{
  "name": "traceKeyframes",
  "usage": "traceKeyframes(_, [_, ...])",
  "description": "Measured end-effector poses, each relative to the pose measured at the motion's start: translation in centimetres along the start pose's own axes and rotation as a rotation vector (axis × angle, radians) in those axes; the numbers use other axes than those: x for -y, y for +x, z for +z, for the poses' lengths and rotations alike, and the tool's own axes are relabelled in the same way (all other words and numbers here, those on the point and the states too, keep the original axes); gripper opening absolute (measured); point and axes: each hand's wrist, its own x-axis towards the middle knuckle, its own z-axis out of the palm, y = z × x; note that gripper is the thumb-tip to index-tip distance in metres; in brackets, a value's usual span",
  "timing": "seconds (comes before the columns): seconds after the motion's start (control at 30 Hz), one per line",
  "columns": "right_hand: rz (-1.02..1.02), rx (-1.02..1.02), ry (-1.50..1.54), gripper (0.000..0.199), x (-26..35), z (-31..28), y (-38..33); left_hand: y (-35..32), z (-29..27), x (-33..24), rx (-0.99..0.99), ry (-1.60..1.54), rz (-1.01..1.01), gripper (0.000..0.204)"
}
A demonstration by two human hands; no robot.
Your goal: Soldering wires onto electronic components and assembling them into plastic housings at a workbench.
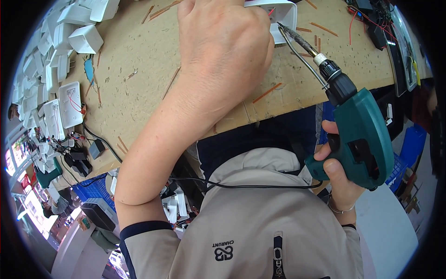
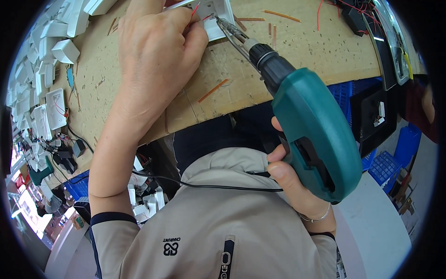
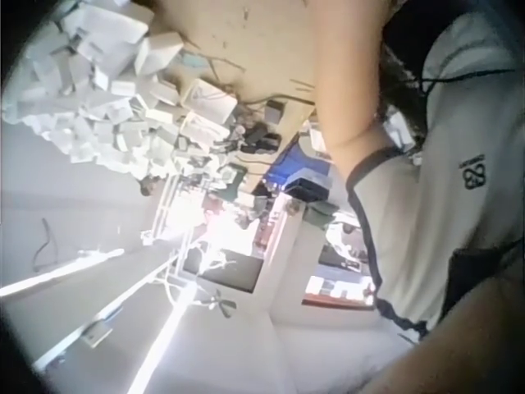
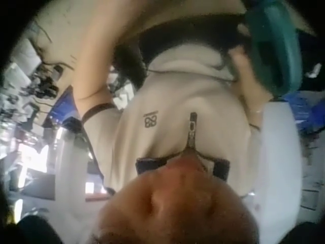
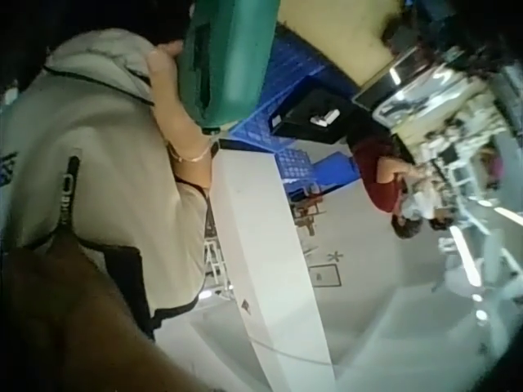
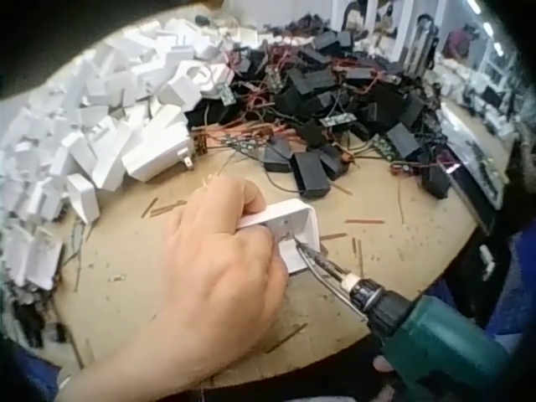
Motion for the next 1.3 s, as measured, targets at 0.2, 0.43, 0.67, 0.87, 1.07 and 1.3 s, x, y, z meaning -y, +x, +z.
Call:
traceKeyframes(0.2, [-0.028, -0.02, -0.007, 0.062, -0.3, -0.3, -0.3, 0.8, -1.4, -1.6, 0.009, -0.014, 0.021, 0.008])
traceKeyframes(0.43, [-0.128, -0.073, -0.008, 0.064, -0.6, -1.1, -0.9, 0.4, 0.6, 0.5, -0.32, -0.039, 0.34, 0.003])
traceKeyframes(0.67, [-0.212, -0.048, 0.027, 0.065, -1.1, -2.2, -0.3, -1.2, -3.0, -3.9, 0.139, 0.411, 0.044, 0.022])
traceKeyframes(0.87, [-0.213, -0.013, 0.058, 0.062, -1.6, -2.2, -0.1, -2.8, -3.2, -4.3, 0.325, 0.234, -0.067, 0.029])
traceKeyframes(1.07, [-0.219, -0.003, 0.071, 0.062, -1.8, -2.3, 0.1, -3.4, -2.7, -5.0, 0.233, 0.13, -0.177, 0.03])
traceKeyframes(1.3, [-0.216, -0.029, 0.09, 0.063, -1.7, -2.1, 0.1, -3.7, -2.9, -5.1, 0.147, 0.074, -0.188, 0.024])
